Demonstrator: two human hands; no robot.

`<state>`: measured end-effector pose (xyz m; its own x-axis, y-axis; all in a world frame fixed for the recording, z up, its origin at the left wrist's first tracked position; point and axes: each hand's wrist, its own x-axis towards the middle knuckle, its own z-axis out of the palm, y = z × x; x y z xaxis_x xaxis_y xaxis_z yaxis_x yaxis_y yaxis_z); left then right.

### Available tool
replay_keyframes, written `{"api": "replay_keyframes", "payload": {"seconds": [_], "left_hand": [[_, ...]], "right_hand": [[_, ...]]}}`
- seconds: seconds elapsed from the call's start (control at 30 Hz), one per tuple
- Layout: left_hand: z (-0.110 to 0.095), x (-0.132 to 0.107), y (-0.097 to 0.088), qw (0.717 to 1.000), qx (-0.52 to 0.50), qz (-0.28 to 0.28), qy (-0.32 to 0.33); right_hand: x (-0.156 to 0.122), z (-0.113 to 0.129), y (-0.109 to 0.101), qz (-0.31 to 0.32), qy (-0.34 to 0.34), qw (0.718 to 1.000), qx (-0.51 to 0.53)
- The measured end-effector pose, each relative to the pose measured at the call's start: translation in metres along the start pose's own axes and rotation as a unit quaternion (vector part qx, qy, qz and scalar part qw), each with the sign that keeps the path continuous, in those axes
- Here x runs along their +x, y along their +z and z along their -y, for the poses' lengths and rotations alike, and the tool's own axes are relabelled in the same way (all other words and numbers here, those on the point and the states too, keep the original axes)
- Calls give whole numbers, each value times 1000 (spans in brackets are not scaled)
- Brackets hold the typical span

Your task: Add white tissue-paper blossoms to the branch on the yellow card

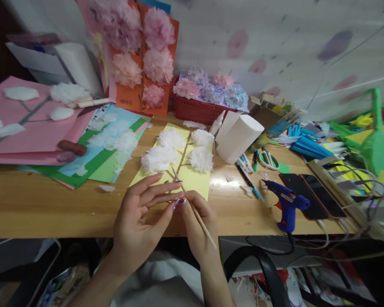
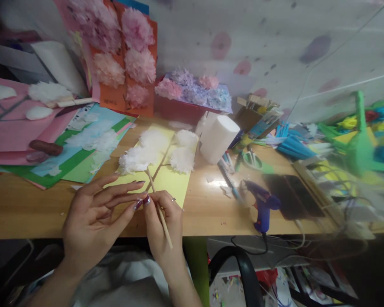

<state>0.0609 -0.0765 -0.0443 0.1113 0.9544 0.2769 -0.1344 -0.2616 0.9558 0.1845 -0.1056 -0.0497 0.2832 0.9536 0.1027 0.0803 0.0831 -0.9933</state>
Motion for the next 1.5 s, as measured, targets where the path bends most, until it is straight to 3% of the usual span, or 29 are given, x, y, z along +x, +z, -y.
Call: {"api": "replay_keyframes", "payload": {"seconds": [0.17,0.3,0.47,0.6,0.73,0.9,1.13,1.27,1.37,1.5], "left_hand": [[-1,-6,1,999,-26,4,20],[-1,-11,1,999,-38,-14,5],[1,-13,-3,999,-47,0,27],[-1,-10,-2,998,-51,-28,4],[0,-7,-2,997,-45,-54,24],[6,-4,-4,998,-7,-45,-48],[15,-6,-6,983,-102,-73,-133],[15,7,-18,972,-95,-121,-177],[13,27,-32,968,-70,-167,-174],[9,54,-45,978,-11,-155,-140]], "right_hand": [[-2,-4,3,19,43,995,88],[-4,-4,3,31,23,990,138],[-5,0,2,37,17,993,107],[-4,2,2,36,-20,996,79],[-3,2,1,36,-52,996,65],[-3,-1,1,53,-91,994,23],[-1,-6,3,68,-147,986,-28],[-1,-12,0,52,-133,989,-38],[1,-20,-3,4,-98,995,8],[6,-33,-2,-54,-59,995,56]]}}
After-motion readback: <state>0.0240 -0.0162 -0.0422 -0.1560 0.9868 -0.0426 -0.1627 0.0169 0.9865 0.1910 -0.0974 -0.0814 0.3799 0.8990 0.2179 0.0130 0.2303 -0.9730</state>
